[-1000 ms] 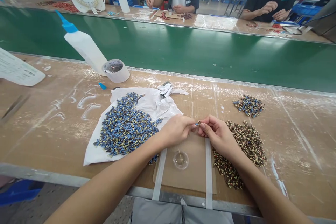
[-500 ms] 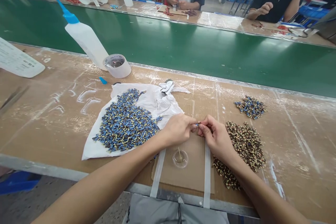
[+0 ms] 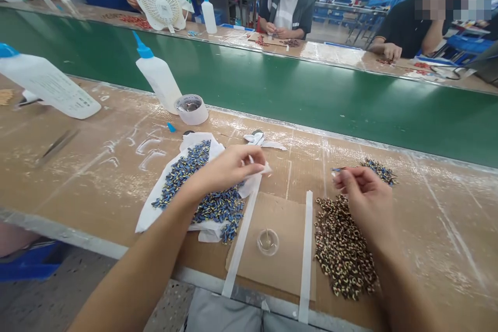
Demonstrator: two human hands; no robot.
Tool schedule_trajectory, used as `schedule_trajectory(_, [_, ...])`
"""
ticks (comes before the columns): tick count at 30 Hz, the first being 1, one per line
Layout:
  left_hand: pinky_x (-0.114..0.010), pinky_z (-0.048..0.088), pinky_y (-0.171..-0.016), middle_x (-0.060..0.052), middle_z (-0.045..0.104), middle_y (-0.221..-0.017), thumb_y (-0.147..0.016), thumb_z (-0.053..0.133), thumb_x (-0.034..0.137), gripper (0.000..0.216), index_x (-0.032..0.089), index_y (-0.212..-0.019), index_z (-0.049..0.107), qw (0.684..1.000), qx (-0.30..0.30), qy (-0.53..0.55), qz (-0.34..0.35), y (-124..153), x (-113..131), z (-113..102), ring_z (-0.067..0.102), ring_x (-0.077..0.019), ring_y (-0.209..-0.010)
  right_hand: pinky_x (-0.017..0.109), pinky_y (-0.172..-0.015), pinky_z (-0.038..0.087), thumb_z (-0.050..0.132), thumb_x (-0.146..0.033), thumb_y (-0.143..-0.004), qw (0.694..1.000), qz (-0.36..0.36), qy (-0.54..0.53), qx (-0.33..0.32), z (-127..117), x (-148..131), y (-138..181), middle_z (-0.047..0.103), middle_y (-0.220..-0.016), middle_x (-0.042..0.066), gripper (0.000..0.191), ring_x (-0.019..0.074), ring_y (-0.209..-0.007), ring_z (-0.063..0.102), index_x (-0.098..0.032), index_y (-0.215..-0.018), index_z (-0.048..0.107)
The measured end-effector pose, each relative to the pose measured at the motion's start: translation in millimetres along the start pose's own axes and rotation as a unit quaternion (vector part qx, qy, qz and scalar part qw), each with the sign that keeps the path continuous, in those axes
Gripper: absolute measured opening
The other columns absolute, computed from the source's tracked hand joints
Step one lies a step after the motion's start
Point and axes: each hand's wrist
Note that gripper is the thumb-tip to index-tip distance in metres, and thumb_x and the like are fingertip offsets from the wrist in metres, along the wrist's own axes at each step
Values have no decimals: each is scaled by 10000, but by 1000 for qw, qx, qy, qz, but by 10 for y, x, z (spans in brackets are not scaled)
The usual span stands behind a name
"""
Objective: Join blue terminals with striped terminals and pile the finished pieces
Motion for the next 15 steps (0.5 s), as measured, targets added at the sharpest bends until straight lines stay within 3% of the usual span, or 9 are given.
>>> schedule_trajectory(3, [-251, 317, -568, -7, 588, -664, -835, 552, 256, 146, 159, -733, 593, 988, -35, -112, -99, 83, -149, -207, 509, -137, -608, 365, -692, 512, 647, -401, -805, 988, 6, 106, 110, -330, 349, -332, 702, -786, 79, 245, 214, -696, 649, -171, -879, 681])
schedule_trajectory(6, [-267, 262, -544, -9, 575, -638, -771, 586, 244, 116, 165, -687, 573, 971, -70, -167, -154, 112, -261, -179, 500, -147, -585, 370, -669, 489, 632, -396, -782, 967, 15, 181, 180, -560, 667, -553, 692, -742, 78, 271, 223, -656, 623, -149, -859, 712])
schedule_trajectory(11, [-285, 235, -553, -25, 560, -696, -742, 591, 224, 103, 181, -691, 513, 963, -73, -227, -123, 95, -279, -8, 488, -172, -631, 350, -622, 475, 620, -403, -744, 966, 28, 186, 176, -650, 867, -633, 691, -689, 85, 307, 214, -604, 595, -123, -814, 725])
schedule_trajectory(15, [-286, 229, -549, -22, 544, -654, -754, 542, 203, 104, 186, -675, 476, 962, -81, -238, -109, 86, -248, -38, 467, -167, -596, 356, -644, 476, 605, -386, -753, 966, 24, 185, 181, -645, 828, -627, 705, -737, 113, 321, 221, -636, 609, -109, -864, 723])
Point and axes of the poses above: each hand's wrist, its own y-axis away from the middle knuckle, its own z-axis out of the palm, x = y × z
